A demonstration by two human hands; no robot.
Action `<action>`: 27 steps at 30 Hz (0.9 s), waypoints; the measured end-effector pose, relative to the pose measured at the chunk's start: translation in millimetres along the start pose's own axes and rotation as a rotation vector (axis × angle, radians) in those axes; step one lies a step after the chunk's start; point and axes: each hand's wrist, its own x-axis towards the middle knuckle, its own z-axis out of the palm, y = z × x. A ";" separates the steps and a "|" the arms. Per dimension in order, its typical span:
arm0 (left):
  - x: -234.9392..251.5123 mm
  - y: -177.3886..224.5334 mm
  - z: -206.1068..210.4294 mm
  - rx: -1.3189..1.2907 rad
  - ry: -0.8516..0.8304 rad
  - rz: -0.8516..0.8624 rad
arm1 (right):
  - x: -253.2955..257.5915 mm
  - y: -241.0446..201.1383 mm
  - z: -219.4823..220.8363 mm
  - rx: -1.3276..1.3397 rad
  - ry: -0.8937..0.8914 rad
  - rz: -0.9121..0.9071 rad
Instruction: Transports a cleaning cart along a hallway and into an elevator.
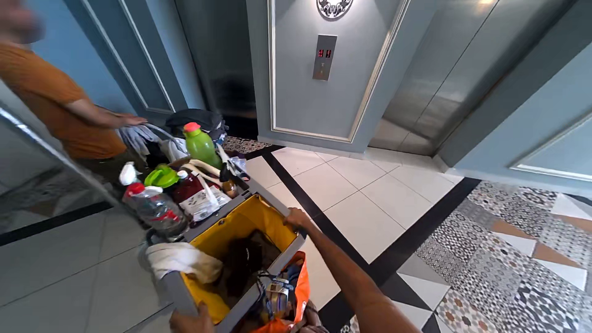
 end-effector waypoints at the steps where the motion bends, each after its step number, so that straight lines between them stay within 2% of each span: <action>1: 0.4 -4.7 -7.2 -0.032 -0.015 0.029 | -12.4 2.7 5.8 0.015 0.020 0.013; 9: 17.7 -51.2 -58.3 -0.025 -0.132 0.160 | -123.4 28.0 65.4 0.111 0.172 0.190; 14: 58.5 -74.0 -90.0 0.039 -0.233 0.267 | -196.3 23.1 116.1 0.203 0.246 0.335; 21: 154.0 -88.7 -121.1 0.099 -0.429 0.433 | -272.8 -10.9 209.6 0.378 0.375 0.512; 27: 252.6 -66.6 -121.6 0.209 -0.587 0.571 | -300.4 -67.2 295.7 0.604 0.591 0.594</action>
